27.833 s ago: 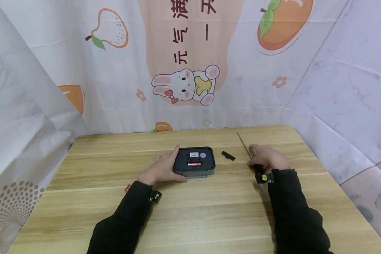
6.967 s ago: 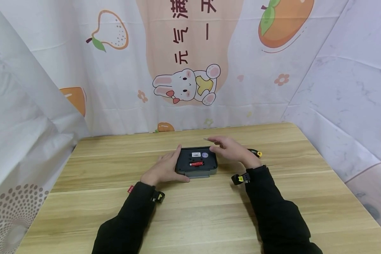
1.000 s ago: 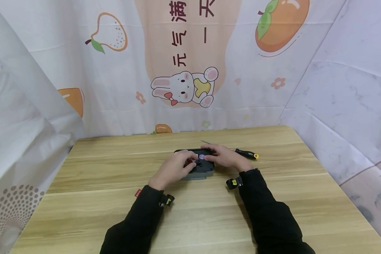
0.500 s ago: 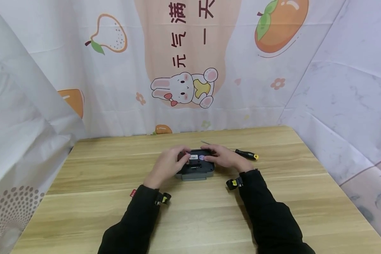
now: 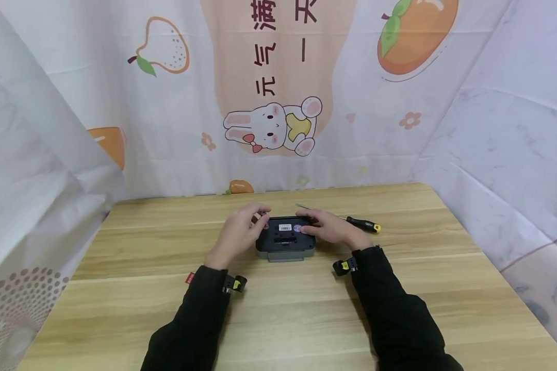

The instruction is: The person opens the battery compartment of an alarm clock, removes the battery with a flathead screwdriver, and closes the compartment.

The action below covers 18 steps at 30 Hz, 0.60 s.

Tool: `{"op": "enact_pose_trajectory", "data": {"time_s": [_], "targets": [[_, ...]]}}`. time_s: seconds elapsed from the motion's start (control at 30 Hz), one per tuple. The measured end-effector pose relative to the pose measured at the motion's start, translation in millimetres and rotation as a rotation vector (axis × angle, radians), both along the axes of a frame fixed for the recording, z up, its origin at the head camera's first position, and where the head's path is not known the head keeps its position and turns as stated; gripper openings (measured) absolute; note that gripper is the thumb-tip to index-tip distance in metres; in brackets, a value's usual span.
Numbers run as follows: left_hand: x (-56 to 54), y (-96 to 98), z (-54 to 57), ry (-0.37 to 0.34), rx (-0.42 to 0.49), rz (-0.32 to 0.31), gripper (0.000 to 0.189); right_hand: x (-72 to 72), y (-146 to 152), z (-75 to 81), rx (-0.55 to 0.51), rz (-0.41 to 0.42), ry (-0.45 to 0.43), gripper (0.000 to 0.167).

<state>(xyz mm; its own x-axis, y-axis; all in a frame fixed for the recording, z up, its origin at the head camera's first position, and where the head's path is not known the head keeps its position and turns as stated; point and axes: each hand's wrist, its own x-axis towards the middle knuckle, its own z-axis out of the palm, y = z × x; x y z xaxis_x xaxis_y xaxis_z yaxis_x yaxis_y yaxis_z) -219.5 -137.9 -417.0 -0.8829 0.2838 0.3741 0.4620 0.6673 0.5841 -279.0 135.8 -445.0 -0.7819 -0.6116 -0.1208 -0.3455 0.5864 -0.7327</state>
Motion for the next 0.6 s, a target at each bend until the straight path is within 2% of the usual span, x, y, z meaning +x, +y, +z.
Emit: {"op": "enact_pose_trajectory", "data": {"time_s": [0.23,0.6], "targets": [[-2.6,-4.7,1.4,-0.057,0.041,0.031,0.021,-1.7,2.4,-1.8,0.007,0.004,0.024,0.053],[-1.9,-12.8,2.3,-0.094,0.078,0.070,0.023,3.0,1.5,0.7,-0.007,-0.006,0.005,0.053]]}}
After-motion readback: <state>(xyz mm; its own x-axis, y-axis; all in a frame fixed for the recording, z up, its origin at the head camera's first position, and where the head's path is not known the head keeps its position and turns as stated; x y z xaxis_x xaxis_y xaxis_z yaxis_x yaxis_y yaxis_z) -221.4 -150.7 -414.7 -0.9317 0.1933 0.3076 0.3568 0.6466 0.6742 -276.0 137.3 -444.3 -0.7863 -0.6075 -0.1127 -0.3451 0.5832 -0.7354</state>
